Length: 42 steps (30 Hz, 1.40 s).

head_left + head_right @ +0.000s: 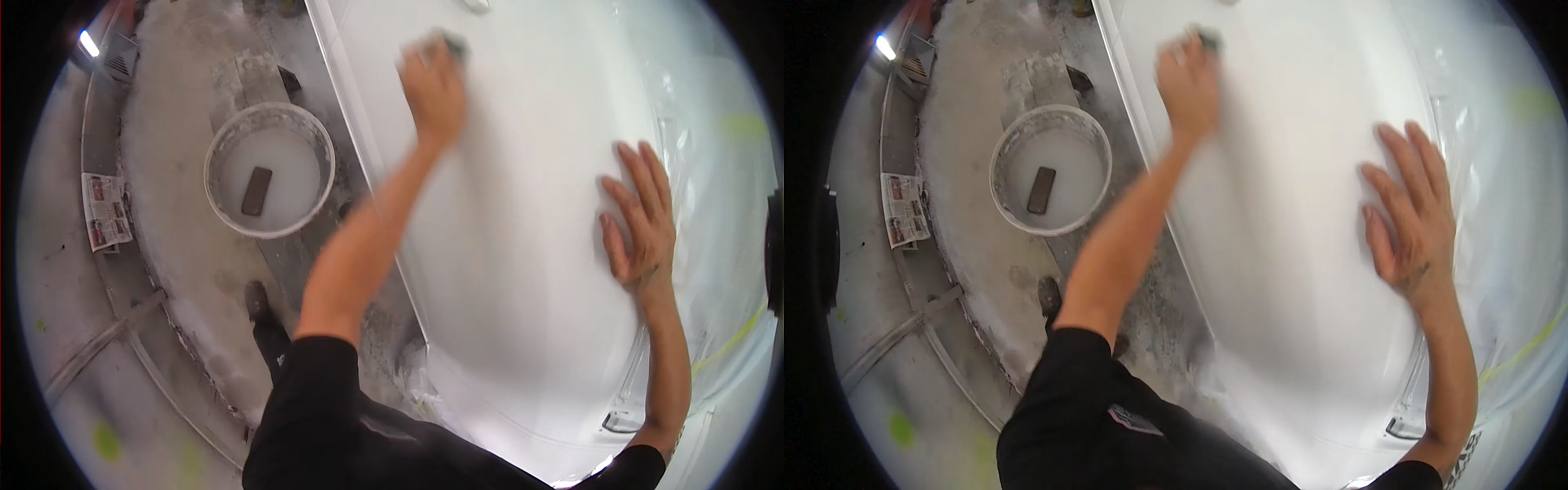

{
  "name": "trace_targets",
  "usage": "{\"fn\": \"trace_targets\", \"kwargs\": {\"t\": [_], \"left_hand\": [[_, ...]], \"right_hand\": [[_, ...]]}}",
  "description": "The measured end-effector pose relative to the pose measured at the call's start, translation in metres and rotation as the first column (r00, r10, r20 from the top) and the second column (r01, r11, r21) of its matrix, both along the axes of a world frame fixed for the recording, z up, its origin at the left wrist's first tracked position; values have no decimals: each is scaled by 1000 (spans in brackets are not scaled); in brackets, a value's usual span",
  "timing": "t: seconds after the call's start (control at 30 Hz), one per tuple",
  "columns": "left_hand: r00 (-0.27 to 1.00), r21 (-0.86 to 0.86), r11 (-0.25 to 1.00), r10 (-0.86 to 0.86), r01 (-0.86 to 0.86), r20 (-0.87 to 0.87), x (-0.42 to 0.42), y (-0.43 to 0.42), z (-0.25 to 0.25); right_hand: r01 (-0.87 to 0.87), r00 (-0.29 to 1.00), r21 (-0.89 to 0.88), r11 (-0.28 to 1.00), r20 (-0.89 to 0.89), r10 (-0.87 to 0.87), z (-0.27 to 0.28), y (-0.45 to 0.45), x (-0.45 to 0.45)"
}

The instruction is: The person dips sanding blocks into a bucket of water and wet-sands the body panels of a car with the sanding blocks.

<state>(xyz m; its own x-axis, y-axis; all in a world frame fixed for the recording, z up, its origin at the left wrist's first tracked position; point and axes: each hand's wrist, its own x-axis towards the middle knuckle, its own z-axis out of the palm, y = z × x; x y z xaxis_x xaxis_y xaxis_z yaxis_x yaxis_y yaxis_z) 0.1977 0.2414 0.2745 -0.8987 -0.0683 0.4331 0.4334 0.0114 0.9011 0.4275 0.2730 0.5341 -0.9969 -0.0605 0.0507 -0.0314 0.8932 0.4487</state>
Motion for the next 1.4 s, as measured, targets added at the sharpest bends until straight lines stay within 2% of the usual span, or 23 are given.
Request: {"fn": "trace_targets", "kwargs": {"t": [0.03,0.07,0.17,0.23,0.3,0.37,0.4,0.43,0.5,0.53,0.57,0.67,0.8,0.87,0.97,1.0,1.03,1.07,1.17,1.2,1.3,1.33,1.4], "left_hand": [[979,345,934,-151,95,139,-45,5,9],[960,310,948,-148,70,237,-62,0,31],[996,73,995,-64,60,56,-2,-5,7],[996,69,997,-38,43,-78,120,-24,-4],[981,118,974,-195,192,20,246,-55,-9],[976,161,965,-216,208,30,248,-52,-6],[974,182,960,-223,213,35,245,-48,-8],[997,97,995,-21,29,-80,184,-28,-3],[982,110,994,2,-23,188,37,5,4],[982,1,997,-77,78,171,-11,-4,15],[988,97,994,31,-47,154,-38,9,7],[998,-67,997,-36,39,50,35,-6,-10],[972,67,979,-201,194,118,294,-61,-38],[966,127,973,-210,192,153,309,-62,-34],[998,11,997,70,-70,-4,185,-20,-40],[973,124,981,120,-146,197,116,-2,-42],[949,3,998,-54,56,310,47,-5,-43],[937,144,987,-118,74,329,4,-5,-47],[958,21,998,-57,54,280,53,-13,-49],[993,-52,998,-30,36,111,106,-22,-63],[921,129,963,-263,235,289,315,-64,-78],[913,52,963,-269,266,306,359,-78,-79],[885,192,959,-268,208,380,319,-58,-79]], "right_hand": [[-4,1000,5,1000,-7,4,-2,2,2],[-23,999,3,1000,-26,23,-3,6,4],[-62,996,0,998,-61,62,-7,7,7],[-78,993,-11,997,-84,77,-5,4,9],[-97,991,1,995,-88,97,-5,4,10],[-100,991,-8,995,-86,99,-4,4,11],[-105,991,-14,994,-84,103,-5,6,9],[-109,990,-11,994,-91,108,-7,8,8],[-105,989,-4,994,-100,104,-8,10,10],[-110,988,5,994,-105,110,-11,12,12],[-116,987,13,993,-110,117,-11,14,12],[-125,985,18,992,-115,126,-8,10,12],[-161,977,31,986,-140,164,-13,15,14],[-152,980,36,988,-124,155,-10,12,13],[-114,985,38,993,-123,118,-13,15,12],[-91,987,39,995,-130,95,-14,17,13],[-101,985,32,994,-137,105,-16,17,13],[-110,984,27,994,-137,113,-16,17,13],[-108,984,35,994,-141,112,-15,18,13],[-101,984,41,994,-143,105,-16,17,13],[-111,988,57,992,-98,116,-10,11,10],[-104,990,48,993,-92,108,-8,10,8],[-95,993,22,995,-69,97,-7,9,8]]}}
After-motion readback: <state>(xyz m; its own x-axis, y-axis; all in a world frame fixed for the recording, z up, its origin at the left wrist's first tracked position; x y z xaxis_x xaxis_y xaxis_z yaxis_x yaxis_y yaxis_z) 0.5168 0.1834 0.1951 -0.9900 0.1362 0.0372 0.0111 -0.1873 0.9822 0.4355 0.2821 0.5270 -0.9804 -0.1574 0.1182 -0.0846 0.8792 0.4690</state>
